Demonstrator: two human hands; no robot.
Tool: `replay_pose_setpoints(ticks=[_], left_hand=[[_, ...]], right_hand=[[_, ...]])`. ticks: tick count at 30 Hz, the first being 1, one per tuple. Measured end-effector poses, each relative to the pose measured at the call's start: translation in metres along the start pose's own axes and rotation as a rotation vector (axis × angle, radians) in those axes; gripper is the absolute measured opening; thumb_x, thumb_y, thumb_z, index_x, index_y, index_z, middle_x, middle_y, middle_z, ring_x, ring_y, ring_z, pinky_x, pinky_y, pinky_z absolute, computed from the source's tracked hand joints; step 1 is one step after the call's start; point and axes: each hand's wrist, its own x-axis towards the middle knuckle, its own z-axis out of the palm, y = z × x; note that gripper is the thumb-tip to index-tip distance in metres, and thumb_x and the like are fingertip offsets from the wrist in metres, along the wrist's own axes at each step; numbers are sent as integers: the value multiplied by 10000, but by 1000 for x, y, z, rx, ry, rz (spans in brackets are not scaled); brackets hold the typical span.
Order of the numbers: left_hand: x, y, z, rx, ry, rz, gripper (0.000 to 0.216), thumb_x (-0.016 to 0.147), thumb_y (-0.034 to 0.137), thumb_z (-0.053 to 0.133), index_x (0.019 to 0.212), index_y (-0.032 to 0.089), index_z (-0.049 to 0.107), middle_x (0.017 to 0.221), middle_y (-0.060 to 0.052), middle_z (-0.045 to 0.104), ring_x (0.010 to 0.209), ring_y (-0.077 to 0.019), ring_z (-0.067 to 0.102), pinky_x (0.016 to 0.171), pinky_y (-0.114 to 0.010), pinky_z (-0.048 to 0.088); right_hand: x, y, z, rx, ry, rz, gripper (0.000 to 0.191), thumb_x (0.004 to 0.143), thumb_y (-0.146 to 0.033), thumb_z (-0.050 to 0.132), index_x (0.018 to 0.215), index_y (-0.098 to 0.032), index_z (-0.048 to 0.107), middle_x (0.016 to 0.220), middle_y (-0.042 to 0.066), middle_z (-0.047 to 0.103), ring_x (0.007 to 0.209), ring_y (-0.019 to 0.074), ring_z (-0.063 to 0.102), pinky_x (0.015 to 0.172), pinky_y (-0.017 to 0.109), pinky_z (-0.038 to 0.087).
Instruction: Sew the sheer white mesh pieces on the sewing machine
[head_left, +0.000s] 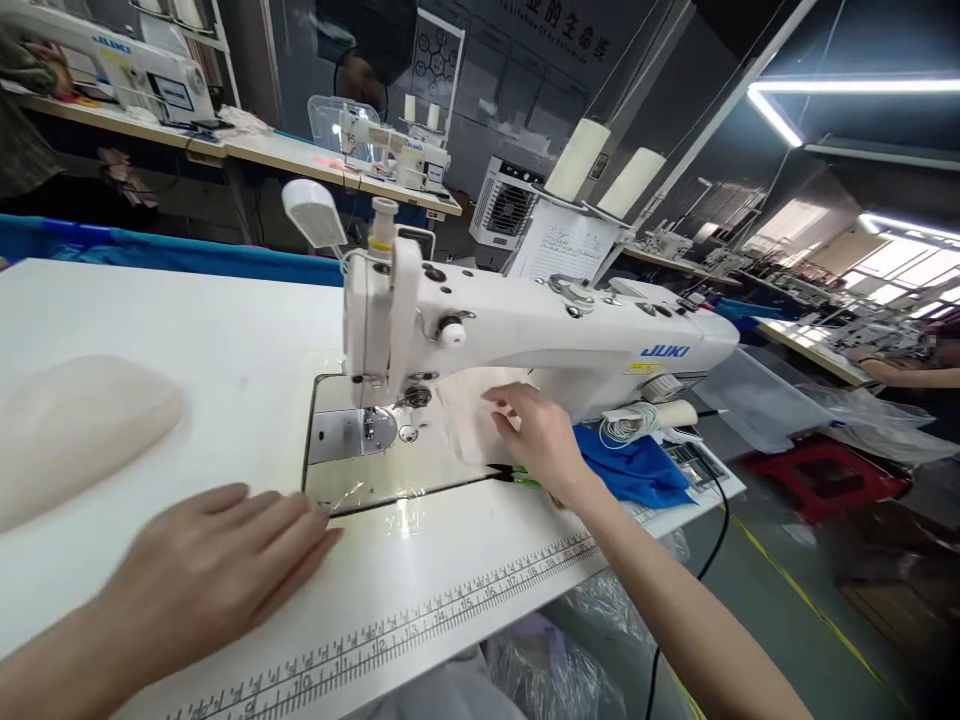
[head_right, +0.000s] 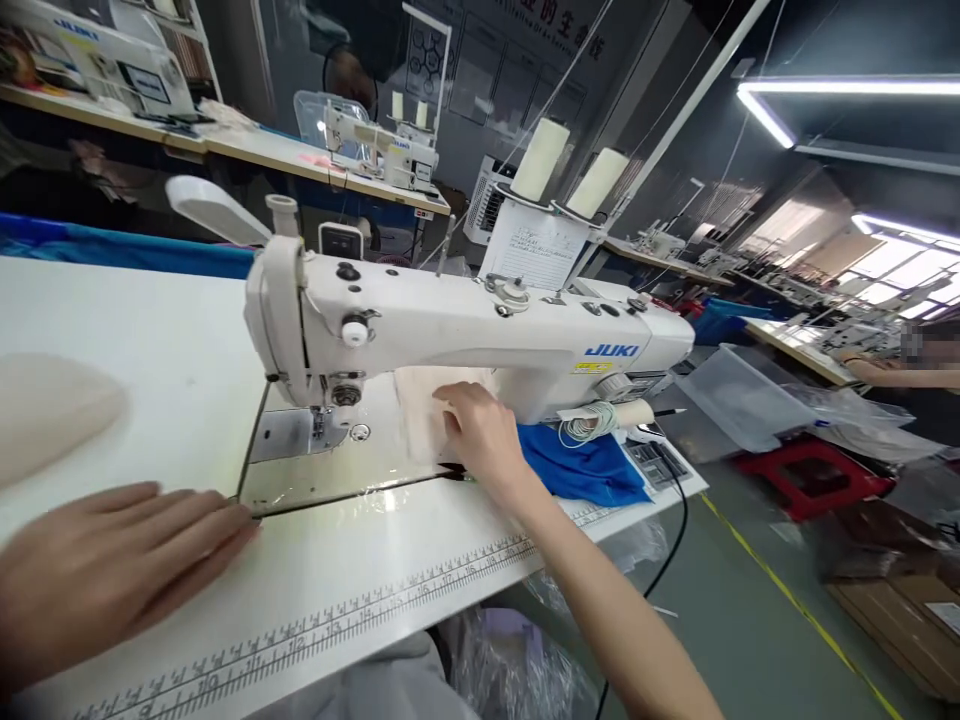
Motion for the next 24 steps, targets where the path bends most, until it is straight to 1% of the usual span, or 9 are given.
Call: replay_pose_setpoints(ticks=[2, 4, 7, 10, 12, 16, 21, 22, 24], left_hand=[[31, 18, 20, 162, -11, 179, 229, 915, 255, 476, 807, 255, 678, 691, -13, 688, 579, -186, 627, 512, -322, 474], [58, 33, 40, 204, -36, 206, 256, 941, 224, 438, 843, 223, 675, 768, -27, 709, 690, -189, 669, 607, -319, 531], [90, 43, 66, 198, -78, 178, 275, 964, 215, 395, 1045, 168, 654, 1057, -85, 714, 967, -229, 674, 793, -365, 563], [115, 41, 92, 201, -70, 76, 383, 974, 246, 389, 1324, 138, 500, 1426, -122, 498, 1318, -266, 466, 1034, -419, 465], [126, 37, 108, 221, -85, 15, 485, 971, 288, 415, 1416, 97, 391, 1513, -153, 363, 1406, -278, 339, 1141, -453, 346], [133, 29, 130, 276, -202, -89, 565, 956, 383, 460, 1375, 5, 433, 1444, -232, 433, 1363, -316, 404, 1163, -474, 299], [127, 24, 134, 223, -240, -79, 512, 979, 373, 419, 1379, 54, 446, 1453, -188, 442, 1395, -288, 358, 1196, -449, 219], [125, 24, 134, 214, -244, -82, 513, 982, 375, 411, 1387, 62, 436, 1465, -184, 427, 1405, -285, 339, 1200, -445, 205], [122, 25, 132, 200, -254, -93, 537, 986, 387, 397, 1423, 74, 384, 1507, -176, 361, 1434, -281, 274, 1205, -448, 186]], right_hand=[[13, 18, -2, -24, -10, 29, 479, 774, -100, 557, 1226, -242, 623, 1187, 84, 661, 1044, 270, 608, 714, 314, 495], [22, 27, 0, -36, -19, 45, 409, 776, -124, 571, 1140, -277, 681, 1118, 61, 688, 1002, 264, 620, 693, 302, 480], [26, 33, 2, -43, -3, 68, 279, 835, -185, 546, 1016, -281, 735, 987, 60, 717, 879, 242, 644, 688, 306, 459], [22, 36, 2, -15, 27, 67, 259, 849, -204, 544, 1011, -277, 732, 920, 54, 717, 822, 218, 640, 690, 297, 448], [20, 40, 1, 34, 42, 42, 262, 823, -179, 567, 1015, -268, 721, 923, 44, 708, 839, 205, 633, 694, 284, 449], [14, 51, -2, 183, 36, -34, 186, 801, -185, 618, 940, -231, 732, 897, 43, 695, 851, 196, 632, 738, 288, 473], [-12, 57, -18, 372, 19, -53, 200, 901, -306, 547, 911, -231, 732, 1012, 55, 725, 949, 219, 661, 871, 337, 484], [-21, 55, -25, 415, 21, -35, 212, 907, -335, 542, 928, -235, 728, 1006, 54, 731, 943, 225, 667, 863, 345, 490], [-39, 46, -40, 641, -62, 53, 188, 855, -395, 622, 832, -242, 727, 797, 33, 739, 739, 211, 679, 713, 318, 516]])
